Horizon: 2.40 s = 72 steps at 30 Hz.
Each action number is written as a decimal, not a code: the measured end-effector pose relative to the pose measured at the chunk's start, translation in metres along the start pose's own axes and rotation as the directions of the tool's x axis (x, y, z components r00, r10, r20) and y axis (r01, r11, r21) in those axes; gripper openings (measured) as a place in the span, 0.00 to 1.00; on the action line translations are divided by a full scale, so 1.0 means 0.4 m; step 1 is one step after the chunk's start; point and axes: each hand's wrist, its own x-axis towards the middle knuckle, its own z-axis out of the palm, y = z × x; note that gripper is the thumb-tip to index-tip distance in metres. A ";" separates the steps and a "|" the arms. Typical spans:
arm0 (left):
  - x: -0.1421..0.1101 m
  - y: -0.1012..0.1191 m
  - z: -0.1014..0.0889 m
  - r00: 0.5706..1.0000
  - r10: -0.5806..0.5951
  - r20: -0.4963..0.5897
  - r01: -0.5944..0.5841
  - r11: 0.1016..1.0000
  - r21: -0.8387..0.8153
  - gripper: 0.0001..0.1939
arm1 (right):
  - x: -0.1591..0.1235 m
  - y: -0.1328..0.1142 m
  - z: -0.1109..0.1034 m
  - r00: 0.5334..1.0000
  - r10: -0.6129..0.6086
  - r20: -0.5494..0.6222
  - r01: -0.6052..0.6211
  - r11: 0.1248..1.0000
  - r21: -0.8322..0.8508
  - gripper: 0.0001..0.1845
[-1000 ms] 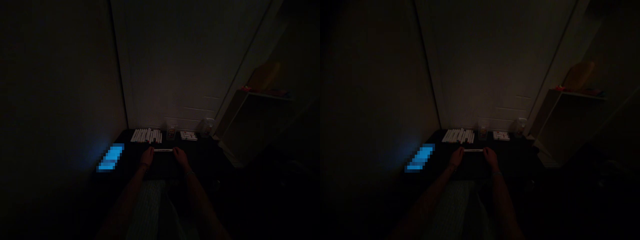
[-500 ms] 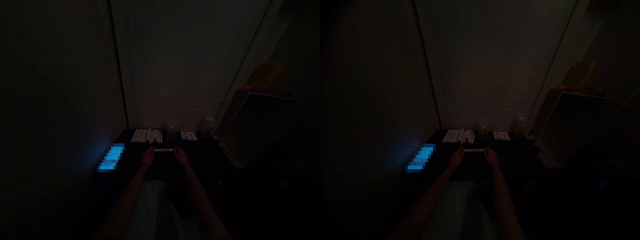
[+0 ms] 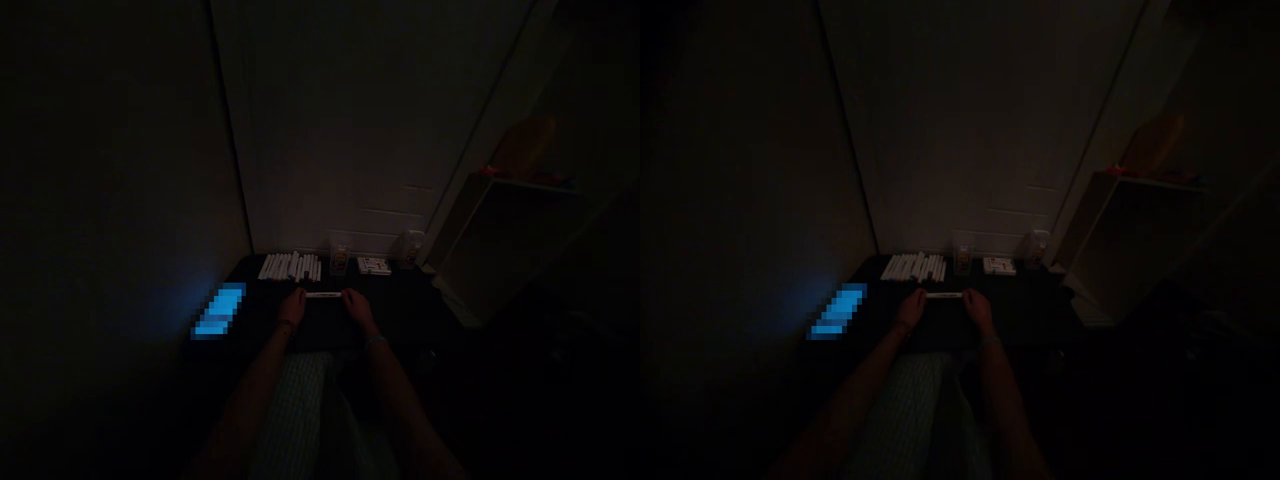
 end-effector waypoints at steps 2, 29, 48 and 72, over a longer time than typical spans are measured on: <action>0.001 0.003 -0.001 1.000 0.000 0.025 0.000 1.000 0.014 0.14 | -0.001 -0.004 -0.003 1.000 0.003 -0.007 -0.003 1.000 -0.007 0.18; 0.003 0.013 -0.021 0.995 -0.087 0.050 0.092 0.989 -0.116 0.12 | -0.001 -0.001 0.018 0.998 -0.037 -0.055 0.032 0.997 -0.076 0.17; 0.005 0.008 -0.007 1.000 -0.021 -0.007 0.021 0.999 -0.043 0.14 | -0.010 -0.021 0.002 1.000 -0.012 0.004 0.013 0.983 -0.183 0.17; 0.000 0.015 -0.017 0.999 -0.033 0.029 0.034 0.999 -0.031 0.12 | 0.001 -0.022 -0.007 0.999 0.054 0.004 -0.054 0.997 -0.053 0.19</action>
